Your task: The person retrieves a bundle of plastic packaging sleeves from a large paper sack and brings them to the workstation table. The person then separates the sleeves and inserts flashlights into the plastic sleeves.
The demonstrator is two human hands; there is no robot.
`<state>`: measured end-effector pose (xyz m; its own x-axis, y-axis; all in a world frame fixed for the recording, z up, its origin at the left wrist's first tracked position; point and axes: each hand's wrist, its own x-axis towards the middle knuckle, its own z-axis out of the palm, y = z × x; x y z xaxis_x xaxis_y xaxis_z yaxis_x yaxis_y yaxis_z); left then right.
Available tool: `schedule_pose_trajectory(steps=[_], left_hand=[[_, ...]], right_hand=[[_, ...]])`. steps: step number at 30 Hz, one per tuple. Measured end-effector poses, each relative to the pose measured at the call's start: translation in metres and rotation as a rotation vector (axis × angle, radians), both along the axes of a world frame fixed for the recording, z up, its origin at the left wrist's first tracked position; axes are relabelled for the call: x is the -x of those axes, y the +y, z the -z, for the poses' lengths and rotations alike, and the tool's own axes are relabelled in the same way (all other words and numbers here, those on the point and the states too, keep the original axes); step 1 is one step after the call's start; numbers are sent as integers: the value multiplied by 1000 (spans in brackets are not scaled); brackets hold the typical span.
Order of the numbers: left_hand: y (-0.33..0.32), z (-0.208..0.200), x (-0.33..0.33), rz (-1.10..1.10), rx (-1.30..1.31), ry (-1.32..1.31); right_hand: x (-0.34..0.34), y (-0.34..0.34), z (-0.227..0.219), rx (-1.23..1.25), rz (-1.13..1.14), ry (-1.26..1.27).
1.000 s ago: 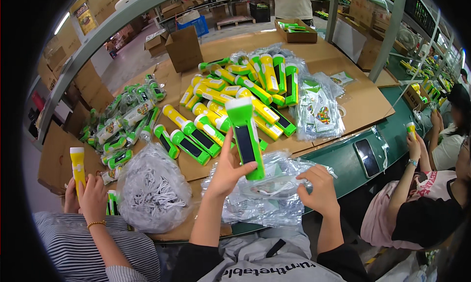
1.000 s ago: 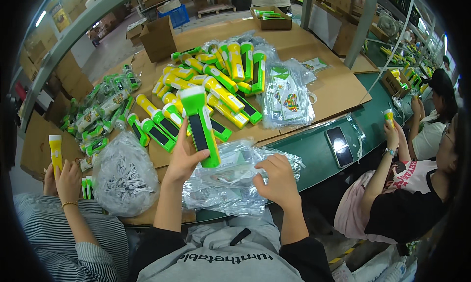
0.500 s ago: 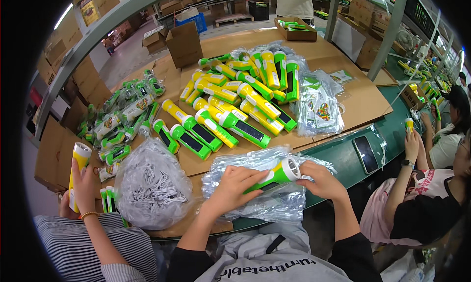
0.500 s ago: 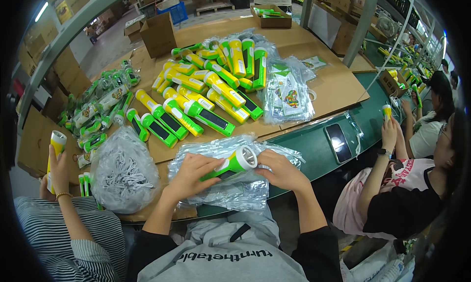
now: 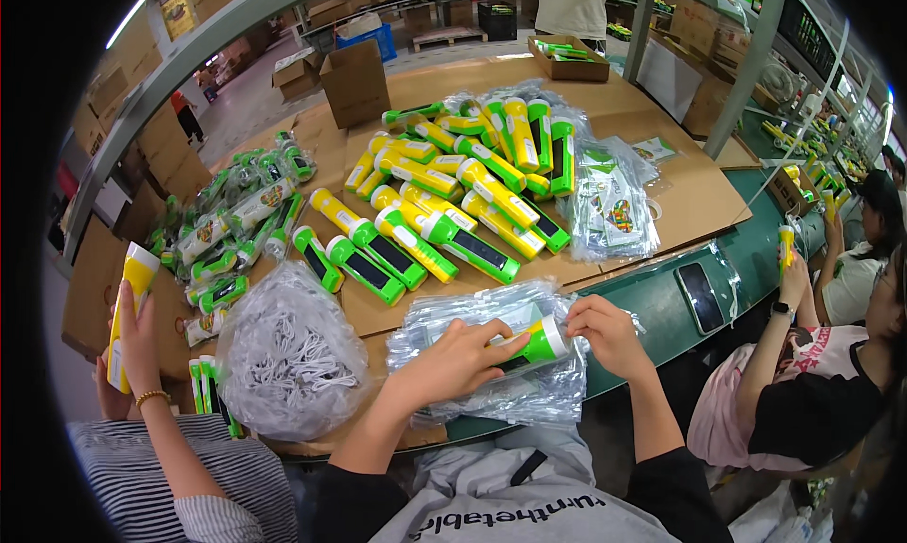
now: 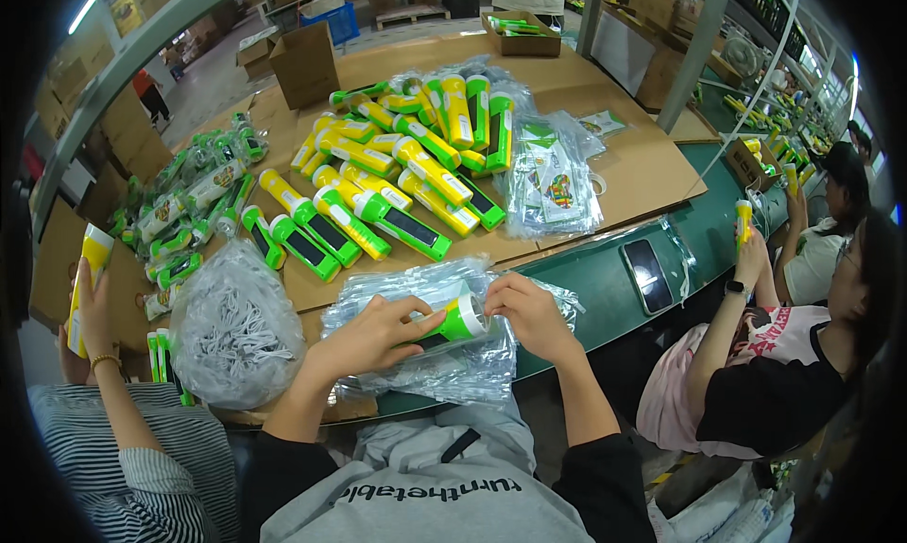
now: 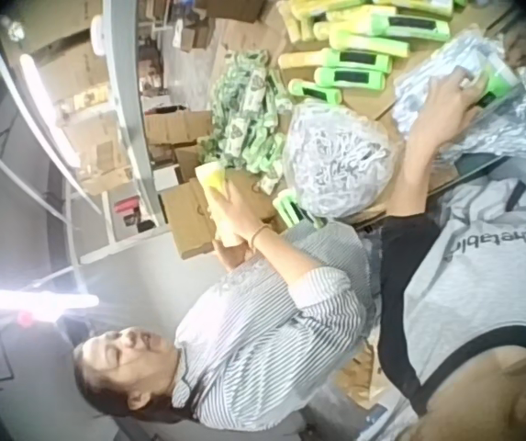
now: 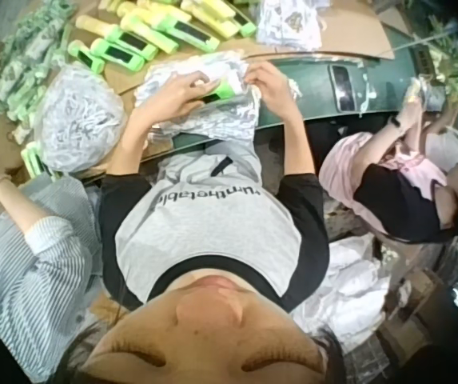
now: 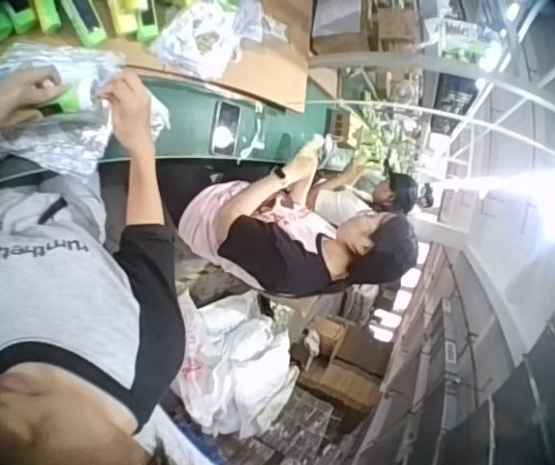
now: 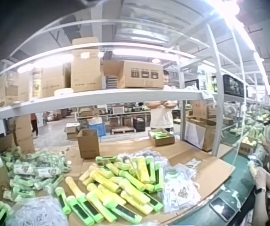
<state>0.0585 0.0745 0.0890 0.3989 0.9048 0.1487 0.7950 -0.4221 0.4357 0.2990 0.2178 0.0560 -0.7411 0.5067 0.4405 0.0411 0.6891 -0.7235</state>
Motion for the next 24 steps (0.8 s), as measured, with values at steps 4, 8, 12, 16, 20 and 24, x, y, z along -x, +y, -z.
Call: schedule_pose_trajectory(steps=[4,8,12,16,20,24], left_hand=[[-3,11,-4,1,29,265],[-13,14,-6,-79,-103,193],[-43,20,14,-466,-356,70],[-55,55,13,-637,-186,-511],[-45,63,-31,-583,-139,-541],[-41,85,-29,-627,-131,-683]], right_hand=[[15,-14,-4,52,27,55],[19,-12,-6,57,149,161],[-10,27,25,67,333,269],[-19,27,39,315,385,424],[5,8,46,414,405,490],[7,0,50,424,495,507]])
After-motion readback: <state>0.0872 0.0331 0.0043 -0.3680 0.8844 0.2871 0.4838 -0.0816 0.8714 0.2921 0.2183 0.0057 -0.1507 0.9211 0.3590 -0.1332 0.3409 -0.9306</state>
